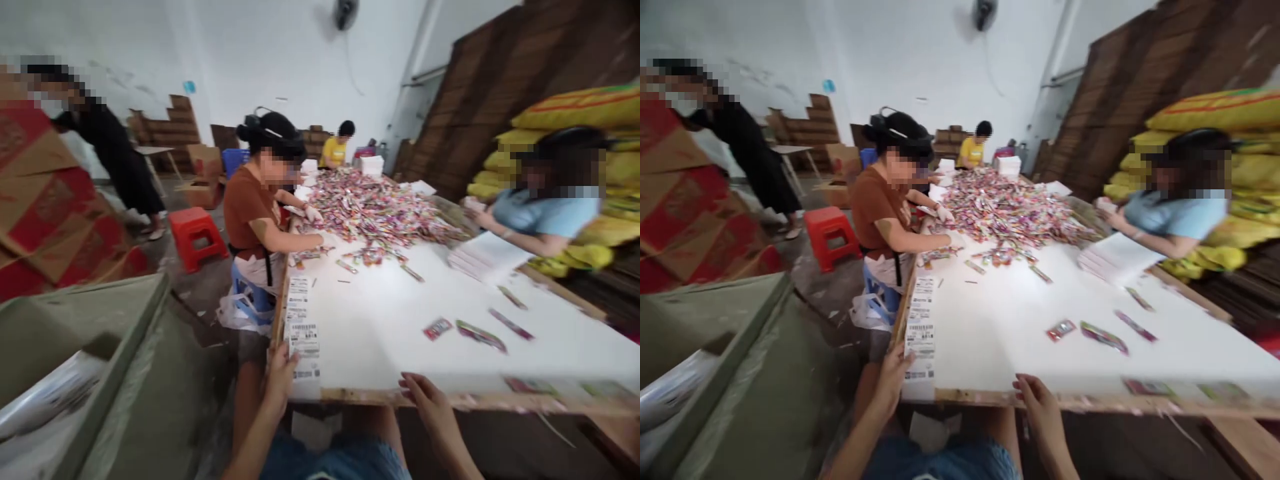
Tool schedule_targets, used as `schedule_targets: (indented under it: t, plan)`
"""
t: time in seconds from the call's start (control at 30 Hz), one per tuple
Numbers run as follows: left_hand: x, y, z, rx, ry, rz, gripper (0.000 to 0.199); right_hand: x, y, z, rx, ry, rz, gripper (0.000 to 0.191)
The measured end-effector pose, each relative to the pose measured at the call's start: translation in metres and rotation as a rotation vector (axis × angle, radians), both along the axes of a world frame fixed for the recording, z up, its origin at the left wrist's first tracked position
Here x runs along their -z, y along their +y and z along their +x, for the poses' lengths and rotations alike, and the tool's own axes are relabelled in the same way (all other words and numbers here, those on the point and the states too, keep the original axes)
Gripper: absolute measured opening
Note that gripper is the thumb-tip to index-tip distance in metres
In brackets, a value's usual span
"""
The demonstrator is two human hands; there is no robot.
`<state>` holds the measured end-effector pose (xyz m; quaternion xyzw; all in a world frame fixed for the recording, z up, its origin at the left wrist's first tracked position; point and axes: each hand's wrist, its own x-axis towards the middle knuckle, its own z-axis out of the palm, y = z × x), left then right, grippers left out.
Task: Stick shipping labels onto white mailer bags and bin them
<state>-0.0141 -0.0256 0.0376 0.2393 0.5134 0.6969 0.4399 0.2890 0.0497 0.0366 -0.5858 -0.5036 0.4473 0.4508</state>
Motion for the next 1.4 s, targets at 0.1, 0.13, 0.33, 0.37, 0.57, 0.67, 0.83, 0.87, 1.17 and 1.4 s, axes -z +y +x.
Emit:
schedule_targets:
  t: [0.1, 0.13, 0.33, 0.37, 0.57, 0.67, 0.83, 0.87, 1.17, 1.4]
  plan:
    - [-0.025, 0.029, -0.007, 0.043, 0.044, 0.070, 0.067, -0.007, -0.004, -0.022, -0.045, 0.045, 0.062, 0.049]
    - [-0.032, 0.038, -0.010, 0.046, 0.056, 0.092, 0.069, -0.011, -0.005, -0.035, -0.076, 0.062, 0.082, 0.049]
    - [-0.054, 0.073, -0.031, -0.032, 0.108, 0.156, 0.068, -0.024, -0.013, -0.114, -0.324, 0.096, 0.188, 0.037]
    - [-0.055, 0.078, -0.034, -0.047, 0.115, 0.163, 0.066, -0.023, -0.015, -0.124, -0.361, 0.089, 0.185, 0.037]
    - [-0.062, 0.114, -0.052, -0.118, 0.159, 0.201, 0.059, -0.006, -0.016, -0.172, -0.512, 0.120, 0.102, 0.040]
    - [-0.057, 0.129, -0.059, -0.142, 0.191, 0.180, 0.054, 0.001, -0.008, -0.185, -0.514, 0.139, 0.096, 0.036]
    - [-0.018, 0.130, -0.061, -0.152, 0.251, 0.048, 0.054, 0.014, 0.012, -0.191, -0.459, 0.123, 0.076, 0.035]
    - [-0.008, 0.127, -0.060, -0.156, 0.275, 0.015, 0.056, 0.016, 0.015, -0.192, -0.449, 0.098, 0.069, 0.035]
    - [0.022, 0.090, -0.052, -0.065, 0.773, -0.064, 0.065, 0.030, 0.030, -0.213, -0.423, -0.073, 0.095, 0.032]
    - [0.030, 0.072, -0.037, 0.176, 1.113, -0.178, 0.050, 0.049, 0.018, -0.216, -0.411, -0.101, 0.198, 0.037]
